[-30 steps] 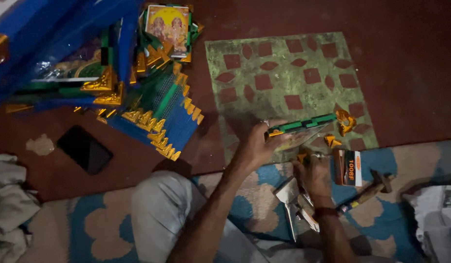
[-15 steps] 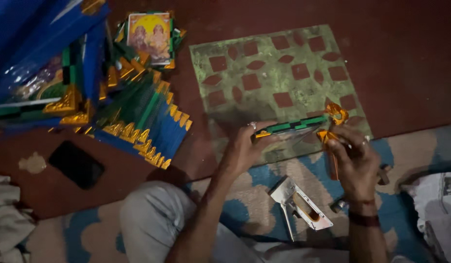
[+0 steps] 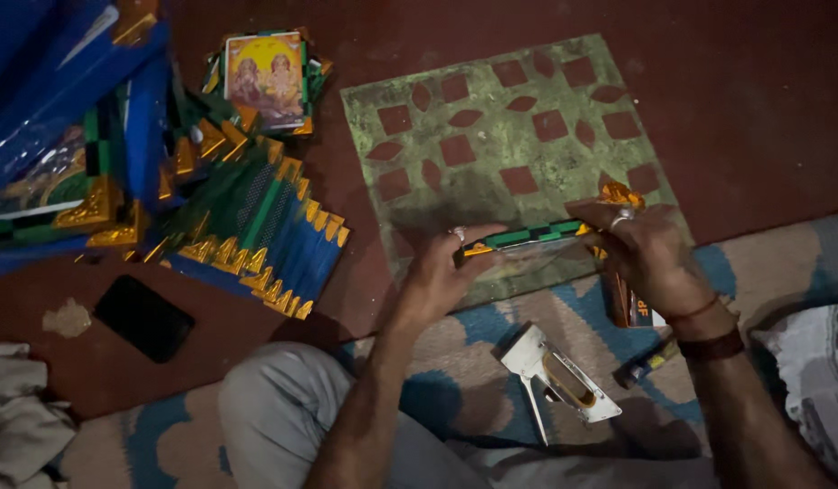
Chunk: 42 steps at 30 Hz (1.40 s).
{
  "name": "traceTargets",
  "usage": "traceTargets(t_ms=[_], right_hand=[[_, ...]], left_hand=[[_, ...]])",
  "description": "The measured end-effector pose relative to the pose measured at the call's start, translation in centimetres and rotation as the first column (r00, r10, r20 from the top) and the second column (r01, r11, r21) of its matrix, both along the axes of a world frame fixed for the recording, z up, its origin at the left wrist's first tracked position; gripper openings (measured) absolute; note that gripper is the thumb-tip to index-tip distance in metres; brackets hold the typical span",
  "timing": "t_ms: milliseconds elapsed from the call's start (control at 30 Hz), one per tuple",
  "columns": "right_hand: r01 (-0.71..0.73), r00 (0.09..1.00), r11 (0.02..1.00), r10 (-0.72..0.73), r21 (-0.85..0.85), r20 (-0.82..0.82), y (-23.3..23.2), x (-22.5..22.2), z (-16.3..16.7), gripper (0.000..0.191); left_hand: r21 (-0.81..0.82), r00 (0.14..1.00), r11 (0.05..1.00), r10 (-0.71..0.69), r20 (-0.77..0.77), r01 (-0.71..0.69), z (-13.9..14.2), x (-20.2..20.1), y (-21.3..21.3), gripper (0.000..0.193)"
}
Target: The person sits on the floor attaching gold decorative corner fittings to small picture frames. They hold a frame, position a gold ornament at its corner, and tap it in place with a hammer, occasionally using a staple gun, then set finished frames on a growing stack beside them.
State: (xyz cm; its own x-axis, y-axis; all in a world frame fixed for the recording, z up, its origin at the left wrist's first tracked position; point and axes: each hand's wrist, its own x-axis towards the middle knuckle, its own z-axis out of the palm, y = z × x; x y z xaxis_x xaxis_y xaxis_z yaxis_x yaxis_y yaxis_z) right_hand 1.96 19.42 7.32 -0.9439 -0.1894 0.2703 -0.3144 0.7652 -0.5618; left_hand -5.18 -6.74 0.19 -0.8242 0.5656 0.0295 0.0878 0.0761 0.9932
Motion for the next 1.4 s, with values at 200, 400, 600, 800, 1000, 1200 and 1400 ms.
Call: traceTargets(t_ms=[200,400,600,800,1000,1200,1400], right_hand=[[0.024,1.0,1.0,-0.024,-0.01,0.017,1.3,0.6,-0.8,0.044],[0.067,0.994,0.997,-0.069,0.03,0.079,2.3,1.0,-1.9,0.039],[0.002,1.0,0.992,-0.005,-0.123,-0.022,1.7,0.9,-2.1,0.033],[0.047,0.999,0.997,-0.046,-0.054,0.017,2.1,1.3,-1.6,0.034],[0.189,0.982,0.98,-0.19,-0.069,-0.001,2.0,1.2,-3.5,0.04],[0.684,0.724,0.673,-0.575,-0.283,0.381,1.1,8.4,-8.8,0.026],[0.615,0.743,0.774,-0.505,-0.151,0.438,-6.3,18.4,-15.2,0.037]], left_hand=[[-0.083,0.991,0.997,-0.003,-0.134,-0.008,0.9,0.3,-0.2,0.036],[-0.388,0.95,0.918,-0.043,-0.308,-0.084,2.8,1.6,0.4,0.036],[-0.341,0.71,0.911,-0.081,-0.7,-0.232,2.3,2.6,4.6,0.044],[-0.496,0.755,0.835,-0.16,-0.635,-0.24,-0.3,3.8,8.8,0.037],[-0.338,0.691,0.917,-0.104,-0.715,-0.211,-0.7,2.7,8.6,0.032],[-0.248,0.626,0.918,0.002,-0.78,-0.311,0.8,2.8,8.6,0.036],[-0.394,0.683,0.896,-0.159,-0.713,-0.203,1.3,1.6,9.7,0.019]])
